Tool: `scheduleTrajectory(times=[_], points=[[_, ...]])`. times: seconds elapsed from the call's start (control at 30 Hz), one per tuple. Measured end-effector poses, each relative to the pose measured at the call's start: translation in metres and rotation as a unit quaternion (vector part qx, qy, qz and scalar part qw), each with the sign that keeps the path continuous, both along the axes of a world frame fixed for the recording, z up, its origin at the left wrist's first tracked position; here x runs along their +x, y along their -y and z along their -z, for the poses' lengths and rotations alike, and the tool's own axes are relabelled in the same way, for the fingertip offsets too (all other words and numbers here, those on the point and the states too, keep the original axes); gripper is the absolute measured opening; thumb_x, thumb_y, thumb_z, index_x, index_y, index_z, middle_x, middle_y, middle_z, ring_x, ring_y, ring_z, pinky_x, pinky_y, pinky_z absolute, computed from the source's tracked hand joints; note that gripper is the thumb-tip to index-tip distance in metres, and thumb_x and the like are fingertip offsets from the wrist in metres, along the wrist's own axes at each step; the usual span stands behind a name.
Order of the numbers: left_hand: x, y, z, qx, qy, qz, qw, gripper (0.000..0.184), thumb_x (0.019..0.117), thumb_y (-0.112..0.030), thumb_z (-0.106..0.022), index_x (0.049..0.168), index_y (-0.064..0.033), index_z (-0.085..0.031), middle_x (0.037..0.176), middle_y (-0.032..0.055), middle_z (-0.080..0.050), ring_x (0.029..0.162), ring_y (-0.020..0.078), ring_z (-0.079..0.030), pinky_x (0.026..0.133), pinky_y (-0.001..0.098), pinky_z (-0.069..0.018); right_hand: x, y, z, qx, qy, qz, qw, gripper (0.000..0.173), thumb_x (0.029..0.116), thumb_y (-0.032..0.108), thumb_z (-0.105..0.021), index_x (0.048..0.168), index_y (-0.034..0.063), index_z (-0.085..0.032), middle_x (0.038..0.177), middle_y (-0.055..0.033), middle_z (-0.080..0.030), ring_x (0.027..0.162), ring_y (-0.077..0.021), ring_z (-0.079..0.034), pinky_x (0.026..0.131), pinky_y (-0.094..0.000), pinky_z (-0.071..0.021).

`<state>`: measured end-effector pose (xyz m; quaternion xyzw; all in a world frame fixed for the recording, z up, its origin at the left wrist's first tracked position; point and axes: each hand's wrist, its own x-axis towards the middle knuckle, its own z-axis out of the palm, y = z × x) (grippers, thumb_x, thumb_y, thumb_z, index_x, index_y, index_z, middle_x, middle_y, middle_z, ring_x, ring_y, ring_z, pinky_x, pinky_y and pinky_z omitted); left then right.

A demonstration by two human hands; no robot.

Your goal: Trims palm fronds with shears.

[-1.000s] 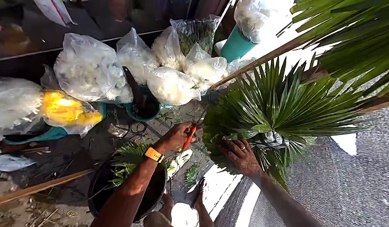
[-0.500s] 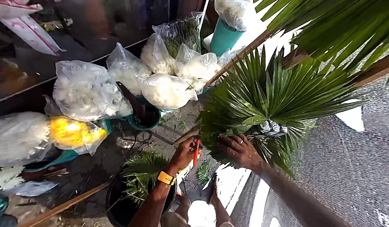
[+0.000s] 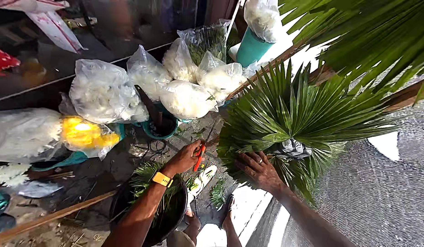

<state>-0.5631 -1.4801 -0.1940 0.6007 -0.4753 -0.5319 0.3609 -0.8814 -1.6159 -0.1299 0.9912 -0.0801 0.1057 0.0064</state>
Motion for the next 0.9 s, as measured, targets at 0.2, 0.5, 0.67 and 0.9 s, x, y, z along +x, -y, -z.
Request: scheduleTrajectory(times=[0.2, 0.5, 0.67, 0.9], points=[[0.013, 0.051, -0.047, -0.078, 0.056, 0.062, 0.993, 0.063, 0.0916, -0.015, -0.068, 0.152, -0.0118, -0.048, 0.147, 0.011, -0.056, 0.133, 0.022, -0.055, 0.111, 0.0448, -0.0451, 0.004, 0.001, -0.002, -0.007, 0.005, -0.013, 1.0, 0.038, 0.105, 0.02, -0.049, 0.14, 0.0277, -0.062, 0.15, -0.0027, -0.055, 0.138, -0.0249, -0.051, 0.119, -0.0498, -0.0334], [0.035, 0.046, -0.047, -0.069, 0.04, 0.104, 0.991, 0.07, 0.0908, -0.014, -0.067, 0.155, -0.0101, -0.039, 0.149, 0.0162, -0.051, 0.134, 0.0262, -0.054, 0.11, 0.0469, -0.0463, -0.001, -0.013, -0.026, 0.012, 0.098, -0.025, 0.995, 0.046, 0.102, 0.045, -0.056, 0.145, 0.0292, -0.054, 0.154, -0.0026, -0.05, 0.144, -0.0216, -0.044, 0.123, -0.0502, -0.0275], [0.041, 0.08, -0.097, -0.081, -0.01, 0.108, 0.991, 0.074, 0.085, -0.001, -0.063, 0.154, -0.0156, -0.04, 0.149, 0.0109, -0.049, 0.122, 0.0229, -0.06, 0.097, 0.0444, -0.0545, 0.013, 0.009, -0.079, -0.055, 0.26, 0.079, 0.961, 0.053, 0.1036, 0.054, -0.041, 0.15, 0.0289, -0.044, 0.16, 0.0053, -0.04, 0.151, -0.0157, -0.031, 0.126, -0.0456, -0.0188], [0.052, 0.062, -0.089, -0.02, -0.022, 0.124, 0.992, 0.075, 0.0878, -0.011, -0.062, 0.157, -0.0165, -0.034, 0.148, 0.0123, -0.049, 0.118, 0.0193, -0.06, 0.094, 0.0381, -0.0543, 0.043, 0.045, -0.078, -0.077, 0.127, 0.196, 0.969, 0.038, 0.1042, 0.039, -0.054, 0.138, 0.0261, -0.066, 0.152, -0.0109, -0.054, 0.146, -0.0407, -0.04, 0.12, -0.0673, -0.0235]])
